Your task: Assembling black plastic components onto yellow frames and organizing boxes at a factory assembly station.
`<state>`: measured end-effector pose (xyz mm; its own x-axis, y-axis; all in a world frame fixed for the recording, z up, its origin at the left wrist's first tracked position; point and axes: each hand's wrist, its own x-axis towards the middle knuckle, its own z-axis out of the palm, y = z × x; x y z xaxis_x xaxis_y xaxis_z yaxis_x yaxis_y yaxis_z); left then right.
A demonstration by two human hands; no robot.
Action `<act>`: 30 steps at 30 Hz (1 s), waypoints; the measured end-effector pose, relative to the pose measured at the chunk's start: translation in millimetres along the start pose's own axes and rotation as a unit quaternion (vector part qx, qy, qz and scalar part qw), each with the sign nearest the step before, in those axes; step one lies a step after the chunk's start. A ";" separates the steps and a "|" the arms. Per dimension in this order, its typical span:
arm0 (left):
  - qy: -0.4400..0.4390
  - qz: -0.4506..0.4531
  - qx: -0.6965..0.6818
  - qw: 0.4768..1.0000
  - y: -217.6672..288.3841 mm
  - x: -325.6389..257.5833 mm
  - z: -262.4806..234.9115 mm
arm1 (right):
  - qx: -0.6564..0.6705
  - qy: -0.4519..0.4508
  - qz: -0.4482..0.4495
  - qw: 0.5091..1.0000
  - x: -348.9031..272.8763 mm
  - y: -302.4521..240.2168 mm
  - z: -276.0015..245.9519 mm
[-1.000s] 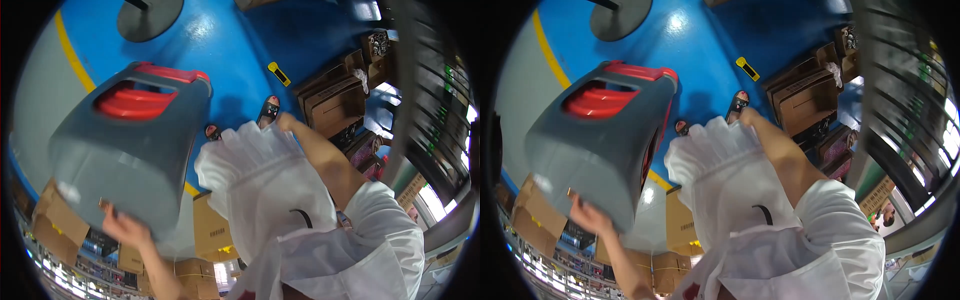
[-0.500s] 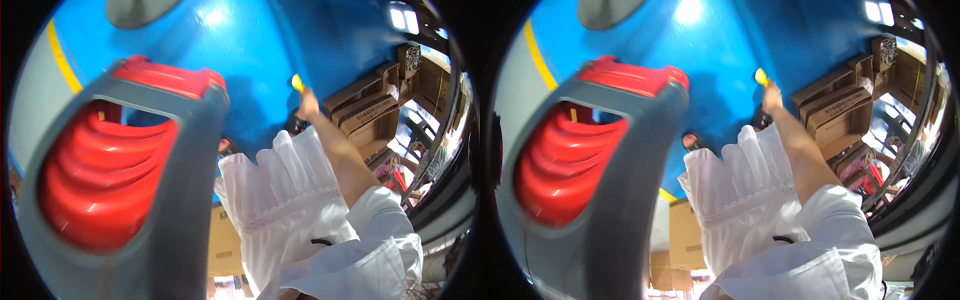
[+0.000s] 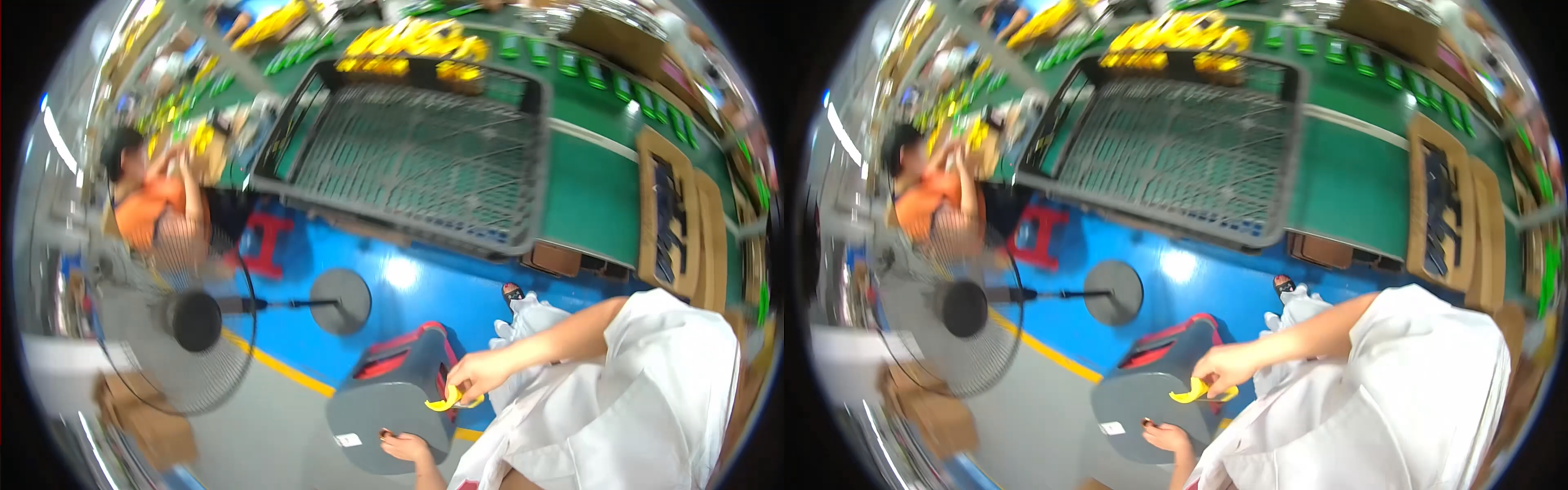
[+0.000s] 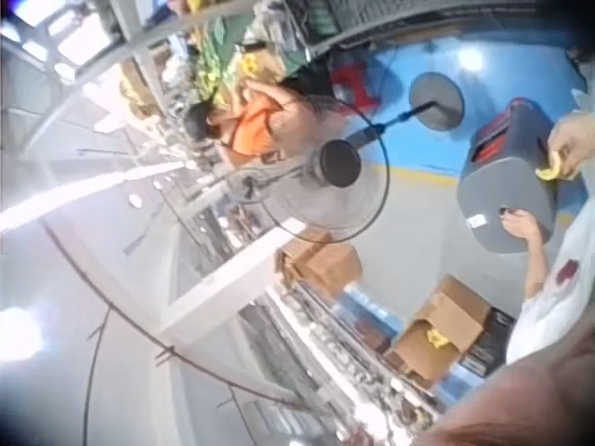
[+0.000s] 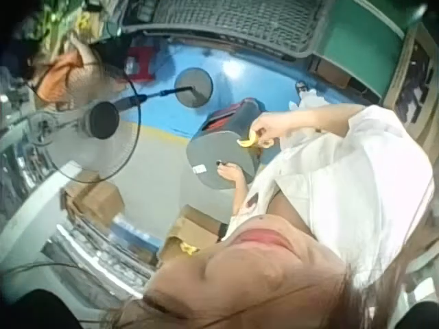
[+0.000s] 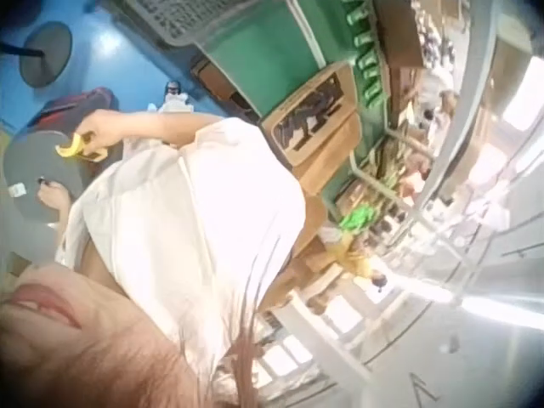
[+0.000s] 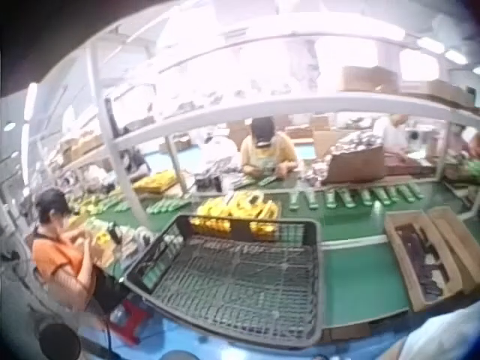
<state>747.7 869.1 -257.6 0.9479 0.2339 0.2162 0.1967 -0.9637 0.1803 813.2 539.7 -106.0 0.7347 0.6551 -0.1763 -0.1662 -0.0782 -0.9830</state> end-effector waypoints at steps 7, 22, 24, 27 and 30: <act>-0.061 -0.219 -0.086 0.970 56.2 46.0 -2.3 | -0.261 0.519 -0.285 0.763 -142.9 -166.9 -150.9; -0.317 -0.261 -0.416 0.812 230.6 80.5 -50.5 | -0.500 0.584 0.100 0.632 -104.9 -40.9 -534.9; -0.257 -0.274 -0.474 0.797 263.9 97.8 -64.5 | -0.470 0.620 0.078 0.624 -106.6 -37.3 -518.9; -0.292 -0.269 -0.510 0.763 306.1 136.1 -75.1 | -0.435 0.658 0.065 0.611 -129.3 -43.9 -492.1; -0.284 -0.251 -0.537 0.754 356.4 176.2 -86.7 | -0.427 0.657 0.045 0.620 -168.3 -66.1 -427.3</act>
<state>963.1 578.0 -72.1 0.8360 0.1484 -0.5282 0.5388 -0.0405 0.8415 981.6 113.5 -33.3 0.7431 -0.5132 0.4295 -0.2480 -0.8072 -0.5356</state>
